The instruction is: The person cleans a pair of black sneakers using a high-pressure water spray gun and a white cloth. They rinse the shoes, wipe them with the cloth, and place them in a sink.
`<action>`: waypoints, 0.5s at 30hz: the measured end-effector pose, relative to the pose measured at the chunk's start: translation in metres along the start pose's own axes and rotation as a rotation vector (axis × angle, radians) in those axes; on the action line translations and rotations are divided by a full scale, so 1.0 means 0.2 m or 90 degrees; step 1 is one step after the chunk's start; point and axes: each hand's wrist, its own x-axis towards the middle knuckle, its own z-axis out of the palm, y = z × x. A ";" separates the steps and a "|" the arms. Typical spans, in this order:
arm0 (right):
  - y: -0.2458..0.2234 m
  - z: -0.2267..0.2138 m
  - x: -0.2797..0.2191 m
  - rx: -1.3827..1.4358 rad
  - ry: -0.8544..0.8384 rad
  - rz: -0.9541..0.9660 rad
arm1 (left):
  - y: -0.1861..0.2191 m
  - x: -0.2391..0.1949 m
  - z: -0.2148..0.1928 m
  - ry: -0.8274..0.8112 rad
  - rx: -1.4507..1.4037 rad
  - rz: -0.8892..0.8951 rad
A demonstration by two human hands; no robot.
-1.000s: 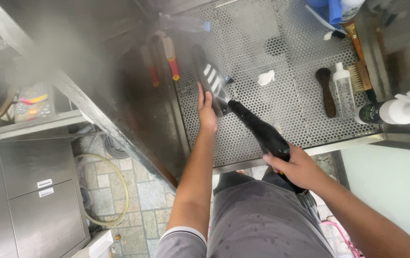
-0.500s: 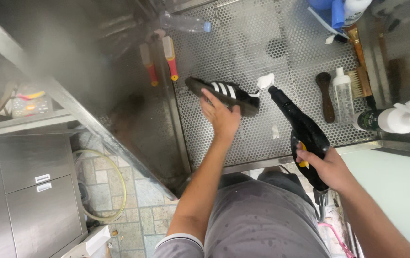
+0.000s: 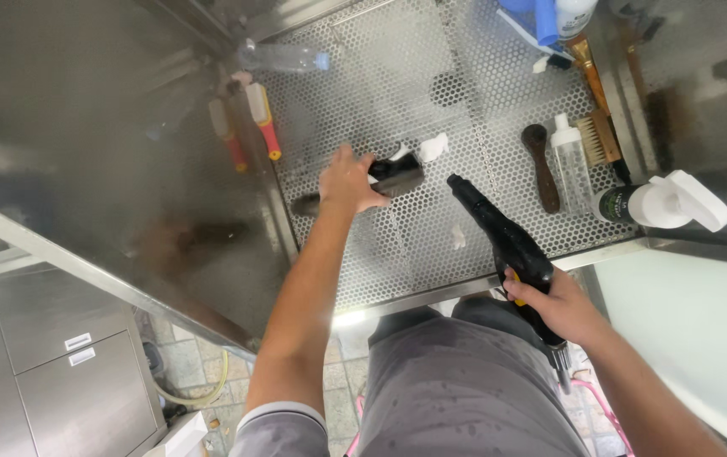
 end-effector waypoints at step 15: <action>-0.21 0.00 0.07 0.056 -0.062 -0.032 | 0.09 0.01 0.28 0.337 -0.180 0.100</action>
